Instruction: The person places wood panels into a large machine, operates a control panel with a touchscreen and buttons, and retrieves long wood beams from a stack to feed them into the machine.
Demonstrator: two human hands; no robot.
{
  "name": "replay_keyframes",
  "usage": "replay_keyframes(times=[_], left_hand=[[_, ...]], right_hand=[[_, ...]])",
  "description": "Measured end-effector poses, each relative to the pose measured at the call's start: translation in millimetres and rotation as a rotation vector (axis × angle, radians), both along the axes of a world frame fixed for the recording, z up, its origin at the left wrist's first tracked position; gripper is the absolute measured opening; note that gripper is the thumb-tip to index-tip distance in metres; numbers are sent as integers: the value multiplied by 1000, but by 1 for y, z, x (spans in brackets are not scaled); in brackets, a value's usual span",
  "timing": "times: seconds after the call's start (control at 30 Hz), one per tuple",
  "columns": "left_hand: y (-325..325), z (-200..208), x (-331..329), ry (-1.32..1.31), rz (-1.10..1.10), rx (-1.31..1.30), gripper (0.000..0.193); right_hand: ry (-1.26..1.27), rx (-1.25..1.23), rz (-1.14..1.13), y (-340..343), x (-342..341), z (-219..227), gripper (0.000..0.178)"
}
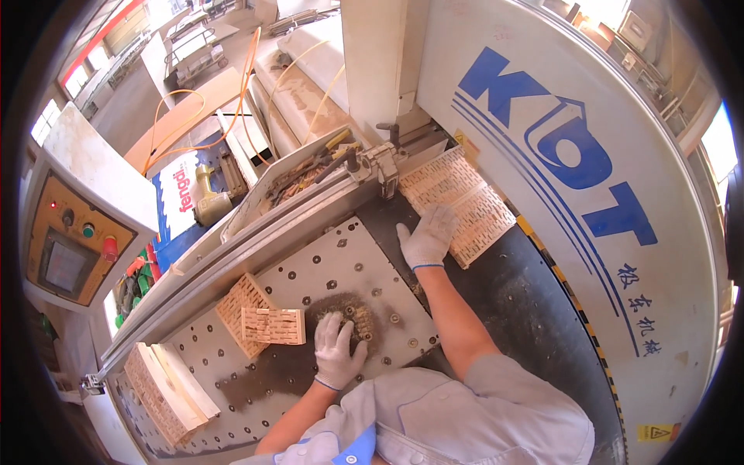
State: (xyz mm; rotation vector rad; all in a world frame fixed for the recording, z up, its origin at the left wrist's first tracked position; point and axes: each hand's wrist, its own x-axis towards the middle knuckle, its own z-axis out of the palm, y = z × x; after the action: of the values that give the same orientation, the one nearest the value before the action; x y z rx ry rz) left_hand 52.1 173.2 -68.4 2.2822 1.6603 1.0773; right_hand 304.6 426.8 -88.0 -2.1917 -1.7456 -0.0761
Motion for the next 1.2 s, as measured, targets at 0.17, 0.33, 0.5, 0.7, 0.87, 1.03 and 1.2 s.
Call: replay_keyframes(times=[0.17,0.33,0.5,0.7,0.87,1.03,1.2], left_hand=[[96,24,69,-198,-207,61,51],[250,33,131,-18,-391,84,62],[319,61,163,341,-562,-322,97],[339,11,126,371,-556,-219,124],[336,19,134,380,-578,-214,112],[346,0,127,372,-546,-125,95],[348,5,134,364,-519,-113,82]], right_hand=[[42,-17,4,-19,5,16,106],[310,176,104,-47,84,35,71],[557,209,-341,-54,211,23,83],[463,161,-359,-28,183,23,98],[445,143,-349,-33,186,18,88],[495,130,-362,-35,175,26,90],[521,136,-384,-36,178,28,93]])
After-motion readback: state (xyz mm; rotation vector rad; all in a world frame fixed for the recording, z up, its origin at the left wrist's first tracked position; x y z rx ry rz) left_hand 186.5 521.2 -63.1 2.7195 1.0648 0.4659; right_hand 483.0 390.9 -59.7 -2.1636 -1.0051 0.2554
